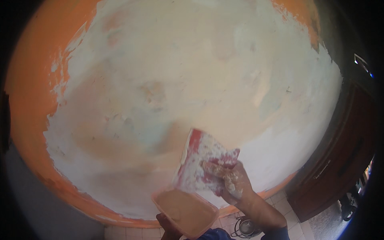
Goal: The person applies plaster to an orange and cream colored wall using a spreading tool, periodically scooping more plaster from a plastic container.
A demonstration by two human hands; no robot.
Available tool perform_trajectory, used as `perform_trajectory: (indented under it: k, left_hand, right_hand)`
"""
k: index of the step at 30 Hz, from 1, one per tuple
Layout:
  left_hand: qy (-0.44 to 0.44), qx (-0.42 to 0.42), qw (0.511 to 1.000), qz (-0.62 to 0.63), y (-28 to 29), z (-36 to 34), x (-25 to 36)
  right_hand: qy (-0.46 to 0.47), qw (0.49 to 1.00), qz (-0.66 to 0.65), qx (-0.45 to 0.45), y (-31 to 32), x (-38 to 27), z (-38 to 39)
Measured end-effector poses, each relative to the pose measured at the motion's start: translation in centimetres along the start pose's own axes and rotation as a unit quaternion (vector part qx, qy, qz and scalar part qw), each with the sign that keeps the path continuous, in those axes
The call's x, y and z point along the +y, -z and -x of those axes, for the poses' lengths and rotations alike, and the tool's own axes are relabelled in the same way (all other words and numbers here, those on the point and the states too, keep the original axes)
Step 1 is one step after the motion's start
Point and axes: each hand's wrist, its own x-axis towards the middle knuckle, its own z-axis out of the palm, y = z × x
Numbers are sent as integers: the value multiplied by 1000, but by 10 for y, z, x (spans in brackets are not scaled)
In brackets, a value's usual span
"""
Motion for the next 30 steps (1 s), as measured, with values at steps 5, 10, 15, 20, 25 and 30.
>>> perform_trajectory:
  k: [5,10,15,20,25,30]
  left_hand:
    - [-10,4,1000,4,1,2,3]
    - [-32,12,999,1,-8,4,11]
    - [-91,40,995,-1,-26,13,27]
    - [-123,47,977,-167,58,-14,36]
    - [-337,41,816,-468,48,-16,46]
    - [-184,8,983,26,-12,1,47]
  right_hand:
    - [149,984,88,47,-43,-26,-19]
    - [582,704,398,85,-82,-31,-64]
    - [686,407,590,124,-115,-9,-119]
    - [658,347,643,182,-128,4,-136]
    - [630,355,674,147,-124,7,-130]
    - [606,408,676,91,-110,13,-114]
